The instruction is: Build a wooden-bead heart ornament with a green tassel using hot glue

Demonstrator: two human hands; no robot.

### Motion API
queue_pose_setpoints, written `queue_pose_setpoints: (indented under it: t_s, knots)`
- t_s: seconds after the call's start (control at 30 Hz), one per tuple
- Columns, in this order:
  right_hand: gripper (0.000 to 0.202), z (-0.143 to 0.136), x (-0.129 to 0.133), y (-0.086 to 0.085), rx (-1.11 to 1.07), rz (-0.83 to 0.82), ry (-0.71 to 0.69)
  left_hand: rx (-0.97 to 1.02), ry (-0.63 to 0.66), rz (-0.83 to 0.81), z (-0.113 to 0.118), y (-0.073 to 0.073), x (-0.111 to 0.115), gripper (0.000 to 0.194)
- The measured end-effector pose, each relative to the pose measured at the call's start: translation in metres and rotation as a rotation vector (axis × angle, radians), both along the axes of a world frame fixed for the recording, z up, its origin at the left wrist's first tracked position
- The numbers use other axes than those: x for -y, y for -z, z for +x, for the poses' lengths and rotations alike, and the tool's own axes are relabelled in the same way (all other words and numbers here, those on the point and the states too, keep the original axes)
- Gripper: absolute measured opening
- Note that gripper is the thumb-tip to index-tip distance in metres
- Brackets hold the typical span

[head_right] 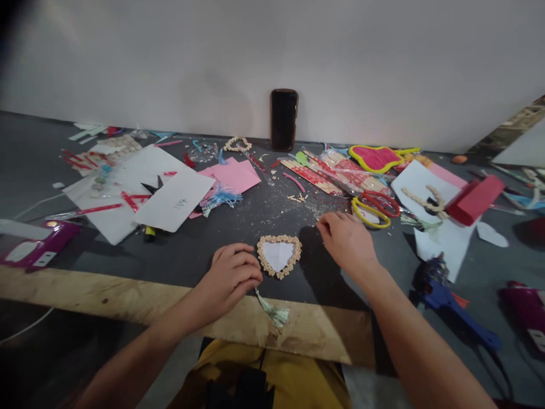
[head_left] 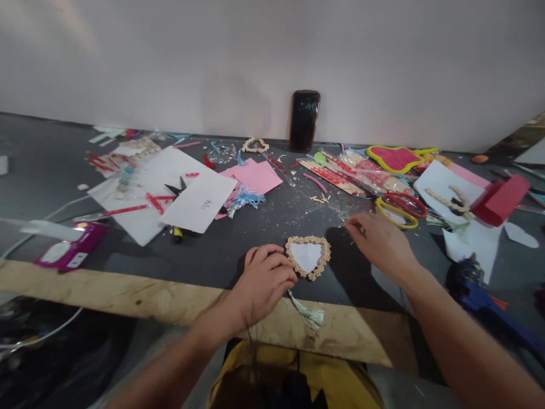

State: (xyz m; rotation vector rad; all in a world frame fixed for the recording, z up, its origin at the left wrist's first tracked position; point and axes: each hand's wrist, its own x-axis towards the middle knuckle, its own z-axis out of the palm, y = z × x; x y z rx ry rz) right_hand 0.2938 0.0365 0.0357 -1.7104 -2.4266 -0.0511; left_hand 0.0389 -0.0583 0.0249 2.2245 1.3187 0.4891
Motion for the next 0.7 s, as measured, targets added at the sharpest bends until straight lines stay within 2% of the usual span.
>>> queue_pose_setpoints:
  t_s: [0.1,0.23,0.43,0.57,0.7]
  knots:
    - [0.018,-0.005,0.028,-0.002,-0.031,0.011,-0.049,0.024,-0.008,0.017,0.009,0.0,0.0,0.02]
    - [0.017,-0.003,0.057,0.003,-0.049,0.04,-0.042,0.056,-0.025,-0.033,0.016,-0.004,-0.003,0.018]
    - [0.016,0.008,0.071,0.011,-0.142,0.06,0.01,0.233,-0.138,-0.173,0.017,-0.009,-0.002,0.018]
    - [0.013,-0.003,0.086,0.01,-0.252,0.017,-0.028,0.382,-0.137,-0.212,0.019,-0.007,0.004,0.016]
    - [0.011,-0.017,0.103,0.012,-0.445,-0.07,-0.035,0.493,-0.212,-0.355,0.02,-0.007,0.012,0.011]
